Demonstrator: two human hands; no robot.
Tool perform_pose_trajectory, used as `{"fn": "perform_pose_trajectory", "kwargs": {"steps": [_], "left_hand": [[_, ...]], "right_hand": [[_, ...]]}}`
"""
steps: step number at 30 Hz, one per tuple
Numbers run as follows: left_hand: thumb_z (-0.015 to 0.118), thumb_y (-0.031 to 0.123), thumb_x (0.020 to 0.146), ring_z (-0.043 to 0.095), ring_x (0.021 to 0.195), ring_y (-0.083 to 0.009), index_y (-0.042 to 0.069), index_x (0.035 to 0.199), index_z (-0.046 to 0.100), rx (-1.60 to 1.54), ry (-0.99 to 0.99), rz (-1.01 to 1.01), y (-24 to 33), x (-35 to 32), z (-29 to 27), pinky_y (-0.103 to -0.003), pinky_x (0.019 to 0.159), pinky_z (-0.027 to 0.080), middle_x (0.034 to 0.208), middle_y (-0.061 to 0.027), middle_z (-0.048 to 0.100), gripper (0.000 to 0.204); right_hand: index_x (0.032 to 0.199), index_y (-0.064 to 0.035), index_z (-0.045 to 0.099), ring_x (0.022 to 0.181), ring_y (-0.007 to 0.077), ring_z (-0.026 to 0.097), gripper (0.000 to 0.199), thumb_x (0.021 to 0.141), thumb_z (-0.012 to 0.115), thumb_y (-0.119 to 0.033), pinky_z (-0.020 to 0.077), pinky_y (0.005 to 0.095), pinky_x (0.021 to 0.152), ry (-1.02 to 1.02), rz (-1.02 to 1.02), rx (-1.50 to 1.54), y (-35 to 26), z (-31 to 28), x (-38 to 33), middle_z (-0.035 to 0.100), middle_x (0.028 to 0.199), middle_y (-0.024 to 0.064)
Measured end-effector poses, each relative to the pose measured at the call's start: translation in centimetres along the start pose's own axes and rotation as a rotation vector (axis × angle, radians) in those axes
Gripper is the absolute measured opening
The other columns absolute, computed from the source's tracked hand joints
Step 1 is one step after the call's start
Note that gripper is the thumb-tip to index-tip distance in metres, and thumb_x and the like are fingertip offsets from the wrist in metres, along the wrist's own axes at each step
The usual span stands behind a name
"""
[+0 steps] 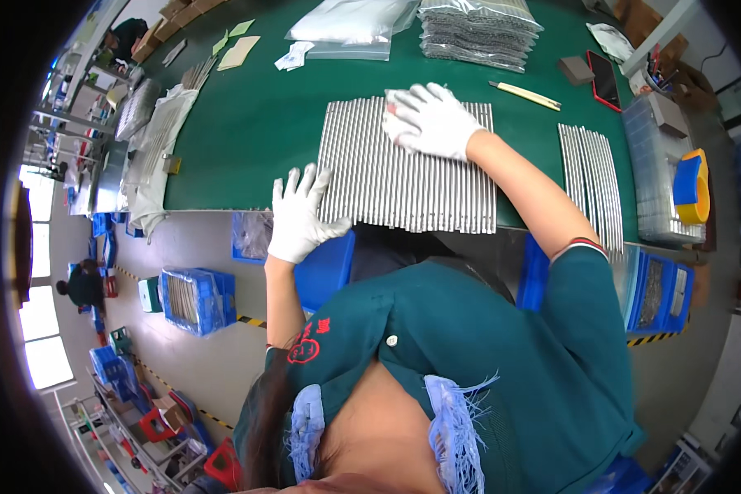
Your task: Packing and cleaning metal rods using an air gun at a factory workbench.
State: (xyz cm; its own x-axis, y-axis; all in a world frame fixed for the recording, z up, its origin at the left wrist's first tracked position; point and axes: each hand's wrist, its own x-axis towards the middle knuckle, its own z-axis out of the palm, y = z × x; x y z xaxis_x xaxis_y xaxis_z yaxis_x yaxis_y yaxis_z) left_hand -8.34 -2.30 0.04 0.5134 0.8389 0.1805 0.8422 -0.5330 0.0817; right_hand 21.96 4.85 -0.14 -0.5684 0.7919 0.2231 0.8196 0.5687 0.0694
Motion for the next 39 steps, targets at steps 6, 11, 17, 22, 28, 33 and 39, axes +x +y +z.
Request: {"fn": "perform_pose_trajectory", "kwargs": {"steps": [6,11,17,22,28,33,39], "left_hand": [[0.071,0.065,0.059,0.043,0.125,-0.0388,0.005,0.136,0.042,-0.088,0.083,-0.065,0.0,-0.1,0.8,-0.055,0.108,0.022,0.133,-0.0191,0.050,0.102],[0.070,0.067,0.058,0.042,0.127,-0.0378,-0.001,0.137,0.040,-0.111,0.051,-0.084,0.3,0.4,0.1,-0.051,0.110,0.019,0.134,-0.0191,0.049,0.108],[0.074,0.061,0.058,0.041,0.127,-0.0393,-0.001,0.139,0.036,-0.142,0.124,-0.065,-0.1,-0.1,0.8,-0.051,0.111,0.020,0.134,-0.0199,0.048,0.109],[0.068,0.068,0.063,0.042,0.127,-0.0379,0.000,0.137,0.040,-0.103,0.065,-0.071,0.0,0.0,0.5,-0.053,0.109,0.019,0.134,-0.0185,0.049,0.104],[0.064,0.070,0.066,0.042,0.127,-0.0374,0.003,0.136,0.043,-0.058,0.076,-0.044,0.0,0.3,0.9,-0.054,0.109,0.019,0.134,-0.0182,0.049,0.099],[0.064,0.069,0.067,0.040,0.128,-0.0374,0.008,0.136,0.045,-0.032,0.070,-0.023,-0.3,0.3,0.9,-0.054,0.110,0.019,0.135,-0.0189,0.048,0.094],[0.062,0.070,0.067,0.040,0.129,-0.0372,0.007,0.135,0.044,-0.025,0.081,-0.036,-0.3,0.2,0.9,-0.054,0.110,0.019,0.135,-0.0184,0.048,0.095]], "right_hand": [[0.113,-0.0088,0.059,0.121,0.0241,0.044,0.048,0.085,0.048,-0.046,0.0275,0.0415,0.106,0.143,-0.372,0.221,-9.9,0.4,3.0,0.050,0.128,0.0136],[0.127,-0.0098,0.049,0.123,0.0247,0.041,0.050,0.092,0.039,-0.044,0.0281,0.0434,0.104,0.062,0.022,0.134,-5.0,2.6,8.8,0.046,0.135,0.0123],[0.114,-0.0067,0.056,0.118,0.0251,0.046,0.040,0.085,0.049,-0.034,0.0314,0.0417,0.103,0.244,-0.155,0.310,-11.4,2.0,7.2,0.051,0.125,0.0126],[0.119,-0.0067,0.053,0.118,0.0243,0.045,0.046,0.090,0.041,-0.041,0.0303,0.0404,0.102,0.095,-0.007,0.106,-8.6,1.5,9.2,0.052,0.125,0.0105],[0.124,-0.0080,0.055,0.122,0.0254,0.044,0.053,0.092,0.034,-0.045,0.0245,0.0432,0.109,0.241,-0.012,0.120,-8.3,4.0,8.0,0.049,0.133,0.0134],[0.125,-0.0066,0.052,0.120,0.0270,0.044,0.054,0.091,0.038,-0.046,0.0302,0.0423,0.103,0.080,0.159,0.003,-2.1,2.1,1.6,0.042,0.141,0.0138],[0.136,-0.0023,0.041,0.127,0.0302,0.037,0.061,0.093,0.037,-0.045,0.0253,0.0435,0.107,-0.039,0.493,-0.092,0.6,0.5,-6.4,0.036,0.146,0.0130]]}}
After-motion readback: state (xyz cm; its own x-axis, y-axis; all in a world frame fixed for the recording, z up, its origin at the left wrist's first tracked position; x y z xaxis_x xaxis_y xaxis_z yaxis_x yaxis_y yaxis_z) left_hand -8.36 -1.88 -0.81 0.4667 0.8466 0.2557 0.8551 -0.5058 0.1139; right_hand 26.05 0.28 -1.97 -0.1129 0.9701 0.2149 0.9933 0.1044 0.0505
